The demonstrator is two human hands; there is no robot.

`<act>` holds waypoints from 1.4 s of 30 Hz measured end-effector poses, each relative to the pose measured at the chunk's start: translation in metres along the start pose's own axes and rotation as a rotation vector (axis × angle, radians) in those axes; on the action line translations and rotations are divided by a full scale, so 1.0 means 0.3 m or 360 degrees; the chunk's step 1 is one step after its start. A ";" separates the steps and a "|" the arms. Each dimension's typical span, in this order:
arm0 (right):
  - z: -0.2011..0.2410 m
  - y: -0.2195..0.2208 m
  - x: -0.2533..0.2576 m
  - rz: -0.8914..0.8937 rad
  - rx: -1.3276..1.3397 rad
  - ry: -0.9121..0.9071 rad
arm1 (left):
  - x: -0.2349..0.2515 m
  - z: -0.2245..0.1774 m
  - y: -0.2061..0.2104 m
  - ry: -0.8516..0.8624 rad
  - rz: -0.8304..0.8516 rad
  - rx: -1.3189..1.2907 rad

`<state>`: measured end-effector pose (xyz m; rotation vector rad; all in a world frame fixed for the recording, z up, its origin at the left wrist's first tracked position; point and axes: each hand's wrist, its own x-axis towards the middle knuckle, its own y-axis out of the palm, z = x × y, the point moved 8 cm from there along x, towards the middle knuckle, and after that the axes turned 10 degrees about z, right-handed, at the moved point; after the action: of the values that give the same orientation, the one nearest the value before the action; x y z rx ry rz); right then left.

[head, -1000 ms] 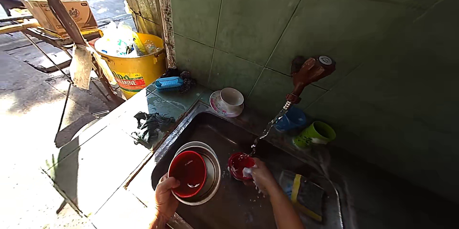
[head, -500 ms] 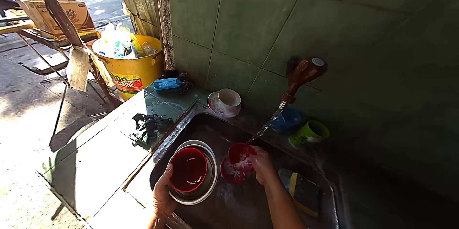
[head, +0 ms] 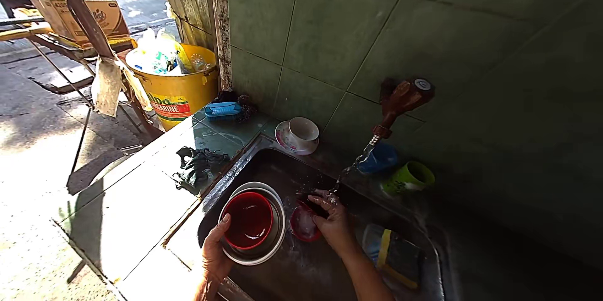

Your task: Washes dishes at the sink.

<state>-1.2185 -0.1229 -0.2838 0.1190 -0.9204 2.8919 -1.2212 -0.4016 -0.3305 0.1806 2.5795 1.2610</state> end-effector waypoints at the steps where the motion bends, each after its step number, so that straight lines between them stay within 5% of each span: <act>1: 0.025 -0.006 -0.007 -0.0047 -0.0129 -0.0134 | 0.000 0.001 -0.001 -0.0002 0.0001 0.0006; 9: 0.036 -0.090 -0.078 -0.0442 -0.0087 -0.0334 | 0.003 0.001 -0.005 -0.0029 0.0004 0.0009; 15: -0.069 0.014 -0.075 -0.0603 0.1697 0.1072 | 0.003 0.003 -0.004 -0.0029 0.0001 0.0009; 18: -0.075 0.068 -0.084 -0.0595 0.1985 0.1267 | 0.005 0.002 -0.006 -0.0014 -0.0001 0.0030; 21: -0.059 0.058 -0.068 -0.0443 0.1496 0.1038 | 0.012 0.009 -0.013 -0.0036 0.0047 0.0013; 26: 0.158 0.027 -0.040 -0.0256 -0.0434 -0.0257 | 0.015 0.020 -0.028 -0.0072 0.0040 0.0032; 29: 0.306 0.026 -0.066 -0.0407 -0.0494 -0.0610 | 0.020 0.023 -0.030 -0.0073 0.0053 0.0050; 34: 0.441 0.080 -0.071 -0.0228 0.0398 -0.0578 | 0.021 0.018 -0.023 -0.0002 0.0104 0.0095; 38: 0.356 0.112 -0.050 -0.0161 0.0203 -0.0307 | 0.016 0.001 -0.002 0.0046 0.0131 0.0062; 42: 0.063 0.029 -0.036 -0.0243 -0.0449 0.0278 | 0.011 -0.004 -0.010 0.0045 0.0029 0.0090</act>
<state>-1.2080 -0.1417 -0.2744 -0.0814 -1.2131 2.5555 -1.2247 -0.4034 -0.3328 0.1991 2.6450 1.2064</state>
